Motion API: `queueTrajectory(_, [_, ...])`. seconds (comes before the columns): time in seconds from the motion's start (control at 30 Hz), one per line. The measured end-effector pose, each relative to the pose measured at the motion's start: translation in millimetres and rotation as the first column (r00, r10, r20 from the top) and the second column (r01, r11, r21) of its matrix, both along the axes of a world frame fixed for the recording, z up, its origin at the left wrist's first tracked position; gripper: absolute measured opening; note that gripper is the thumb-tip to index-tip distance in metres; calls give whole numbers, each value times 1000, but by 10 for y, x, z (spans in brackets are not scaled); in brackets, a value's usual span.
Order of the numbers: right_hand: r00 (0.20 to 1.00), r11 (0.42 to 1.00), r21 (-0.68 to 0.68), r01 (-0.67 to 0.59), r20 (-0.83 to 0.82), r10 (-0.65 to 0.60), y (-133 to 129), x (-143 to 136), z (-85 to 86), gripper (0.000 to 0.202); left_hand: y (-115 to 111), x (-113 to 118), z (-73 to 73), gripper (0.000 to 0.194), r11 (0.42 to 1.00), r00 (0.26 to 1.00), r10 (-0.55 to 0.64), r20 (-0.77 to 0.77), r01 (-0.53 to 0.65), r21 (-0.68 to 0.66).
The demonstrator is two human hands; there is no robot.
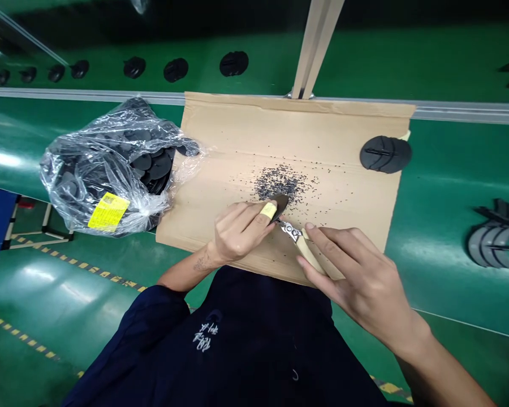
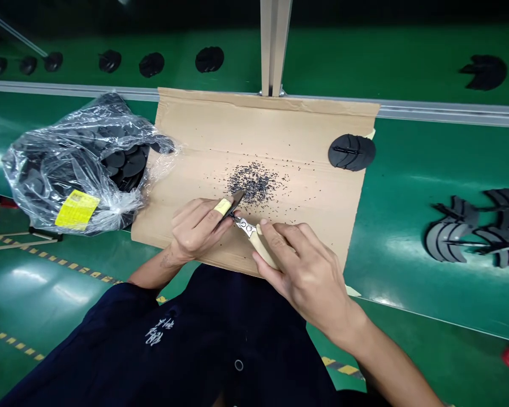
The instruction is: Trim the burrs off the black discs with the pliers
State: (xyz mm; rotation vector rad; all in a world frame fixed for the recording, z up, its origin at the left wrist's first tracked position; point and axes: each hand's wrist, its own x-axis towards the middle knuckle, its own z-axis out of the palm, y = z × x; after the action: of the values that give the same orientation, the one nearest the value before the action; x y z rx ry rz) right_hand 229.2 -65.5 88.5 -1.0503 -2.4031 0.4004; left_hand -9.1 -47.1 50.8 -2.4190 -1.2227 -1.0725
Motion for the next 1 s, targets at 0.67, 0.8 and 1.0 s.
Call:
queueTrajectory(0.67, [797,811,-581,-67,-520,-306,-27,-302,-301,44,107,226,-200,46,645,131,568,813,542,-538])
queueTrajectory(0.8, [778,839,-544,6,-524,-345,60,-302,-356,42,51,250,-175,50,546,143,607,782,640,-541])
queueTrajectory(1.0, [904,974,-222,54,-404,-142,70,-136,-320,50,47,218,-196,47,596,125,582,803,606,-527])
